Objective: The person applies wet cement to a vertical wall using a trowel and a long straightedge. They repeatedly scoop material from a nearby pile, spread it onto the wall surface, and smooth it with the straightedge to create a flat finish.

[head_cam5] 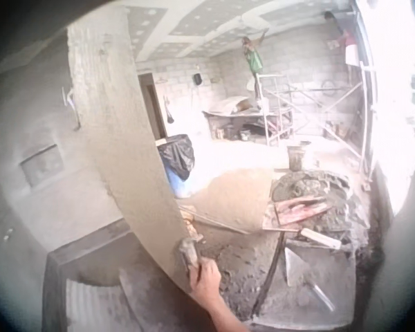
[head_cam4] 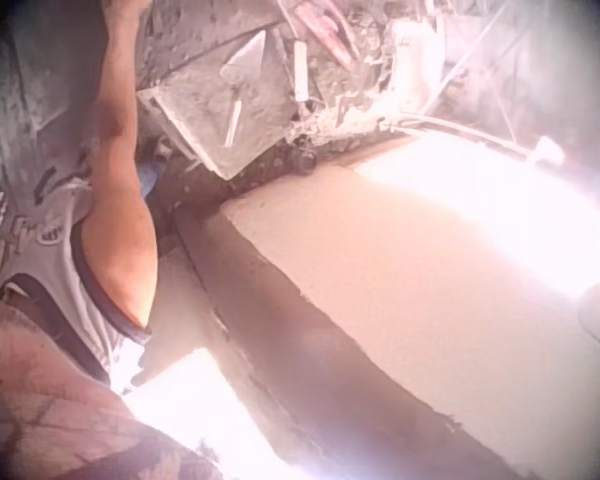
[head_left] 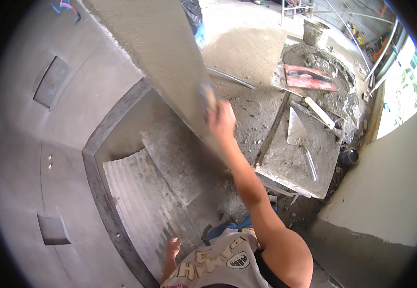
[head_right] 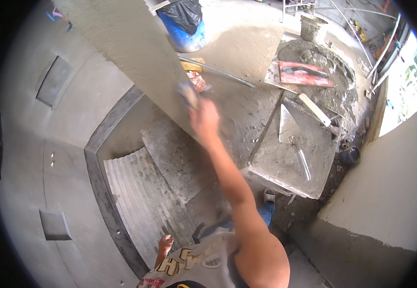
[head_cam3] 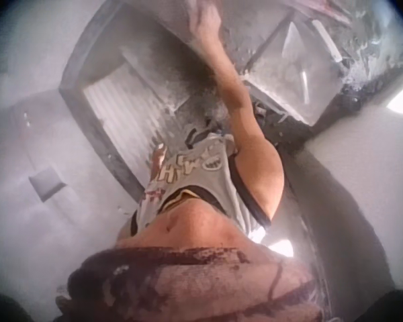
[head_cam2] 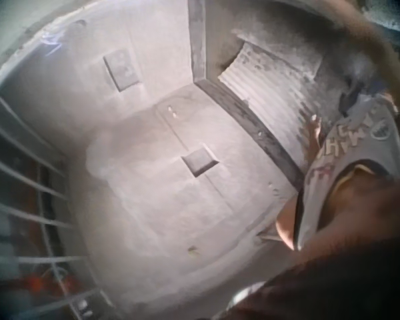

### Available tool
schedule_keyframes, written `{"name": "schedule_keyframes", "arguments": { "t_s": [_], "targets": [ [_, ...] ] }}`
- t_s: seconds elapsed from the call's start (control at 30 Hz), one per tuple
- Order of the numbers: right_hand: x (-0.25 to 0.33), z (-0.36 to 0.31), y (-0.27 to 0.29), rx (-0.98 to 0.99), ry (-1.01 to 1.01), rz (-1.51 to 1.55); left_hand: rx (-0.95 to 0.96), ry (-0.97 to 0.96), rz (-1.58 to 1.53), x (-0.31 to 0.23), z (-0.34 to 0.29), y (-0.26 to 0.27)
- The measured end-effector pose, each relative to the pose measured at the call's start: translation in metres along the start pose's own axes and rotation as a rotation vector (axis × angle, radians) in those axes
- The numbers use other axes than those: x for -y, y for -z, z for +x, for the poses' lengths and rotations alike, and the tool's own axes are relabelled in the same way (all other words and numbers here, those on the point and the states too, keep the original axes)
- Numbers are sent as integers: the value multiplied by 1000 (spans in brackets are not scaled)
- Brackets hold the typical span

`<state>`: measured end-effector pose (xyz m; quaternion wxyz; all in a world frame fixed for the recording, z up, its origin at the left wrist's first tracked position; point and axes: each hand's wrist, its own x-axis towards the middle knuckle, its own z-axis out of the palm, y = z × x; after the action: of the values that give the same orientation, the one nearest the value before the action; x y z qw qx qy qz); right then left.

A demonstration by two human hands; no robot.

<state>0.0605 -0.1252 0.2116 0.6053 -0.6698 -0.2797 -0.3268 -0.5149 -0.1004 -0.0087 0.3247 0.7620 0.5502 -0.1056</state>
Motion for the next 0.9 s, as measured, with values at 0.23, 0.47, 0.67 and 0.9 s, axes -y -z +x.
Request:
{"name": "schedule_keyframes", "arguments": {
  "t_s": [0.23, 0.47, 0.67, 0.9],
  "targets": [
    [-87, -128, 2, 193, -202, -93, 110, 40, 105, 4, 7, 13],
    [27, 65, 12, 117, 91, 50, 62, 76, -17, -34, 9, 27],
    [-80, -102, 7, 136, 34, -133, 75, 63, 56, -13, -7, 5],
    [-137, -201, 18, 385, -382, -146, 136, 99, 148, 112, -33, -11]
  ]
}}
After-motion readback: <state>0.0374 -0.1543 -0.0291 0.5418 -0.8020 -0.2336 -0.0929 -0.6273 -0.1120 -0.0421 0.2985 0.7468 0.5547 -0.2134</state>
